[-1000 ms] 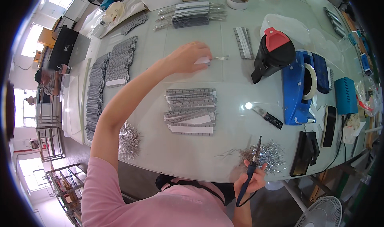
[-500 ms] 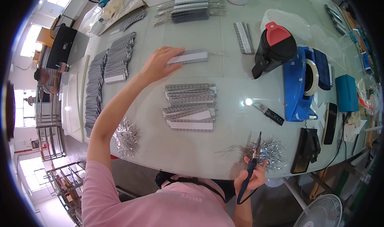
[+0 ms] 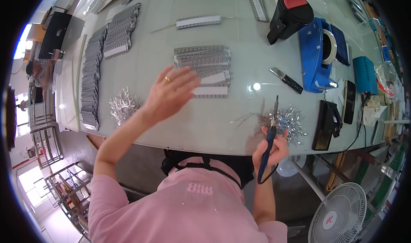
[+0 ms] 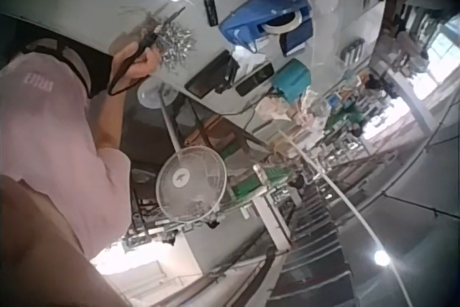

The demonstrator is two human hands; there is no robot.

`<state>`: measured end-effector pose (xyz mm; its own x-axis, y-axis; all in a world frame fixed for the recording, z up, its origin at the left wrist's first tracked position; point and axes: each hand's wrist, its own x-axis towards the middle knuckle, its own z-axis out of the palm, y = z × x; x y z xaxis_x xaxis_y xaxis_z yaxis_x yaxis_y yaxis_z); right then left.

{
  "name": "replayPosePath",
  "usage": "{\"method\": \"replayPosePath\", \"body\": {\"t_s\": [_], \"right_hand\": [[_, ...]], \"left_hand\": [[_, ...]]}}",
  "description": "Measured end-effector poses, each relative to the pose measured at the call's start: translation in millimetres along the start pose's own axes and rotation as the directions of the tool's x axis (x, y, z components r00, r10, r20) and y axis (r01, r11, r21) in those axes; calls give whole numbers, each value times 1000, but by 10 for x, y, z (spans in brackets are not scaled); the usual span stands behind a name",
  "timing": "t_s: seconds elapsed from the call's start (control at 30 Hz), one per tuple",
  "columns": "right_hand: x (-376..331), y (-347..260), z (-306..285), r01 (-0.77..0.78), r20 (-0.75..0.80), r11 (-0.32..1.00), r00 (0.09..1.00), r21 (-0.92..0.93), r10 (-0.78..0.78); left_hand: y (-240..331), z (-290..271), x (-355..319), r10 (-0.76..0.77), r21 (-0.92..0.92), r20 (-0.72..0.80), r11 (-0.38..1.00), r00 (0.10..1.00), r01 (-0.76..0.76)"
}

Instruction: Soldering small electronic components onto narrow strips at a factory workstation.

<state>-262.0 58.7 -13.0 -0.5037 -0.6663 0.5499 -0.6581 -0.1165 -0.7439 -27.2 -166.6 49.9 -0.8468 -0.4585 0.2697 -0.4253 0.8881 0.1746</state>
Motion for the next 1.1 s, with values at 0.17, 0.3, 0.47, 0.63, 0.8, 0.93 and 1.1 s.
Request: {"method": "replayPosePath", "body": {"t_s": [0.17,0.3,0.47,0.63,0.8,0.93,1.1], "right_hand": [[0,4,-44,79,49,997,996,10,-80],[-104,-69,-153,103,79,995,992,3,-103],[-347,-97,-199,136,129,990,983,-26,-131],[-401,-257,-29,129,189,992,973,12,-129],[-335,-396,204,49,248,997,967,62,-63],[-331,-487,336,-51,202,998,978,30,44],[-331,-684,498,-208,166,978,965,7,204]], "left_hand": [[426,169,-300,-125,20,33,992,992,124],[602,229,-505,-187,20,96,982,978,186],[896,95,-841,-234,-34,212,968,949,247],[1051,73,-1069,-278,-66,216,952,936,298],[1066,123,-1040,-269,-109,186,950,945,292],[1030,172,-1023,-243,-126,179,955,953,267],[1027,172,-1067,-232,-108,167,962,958,251]]}}
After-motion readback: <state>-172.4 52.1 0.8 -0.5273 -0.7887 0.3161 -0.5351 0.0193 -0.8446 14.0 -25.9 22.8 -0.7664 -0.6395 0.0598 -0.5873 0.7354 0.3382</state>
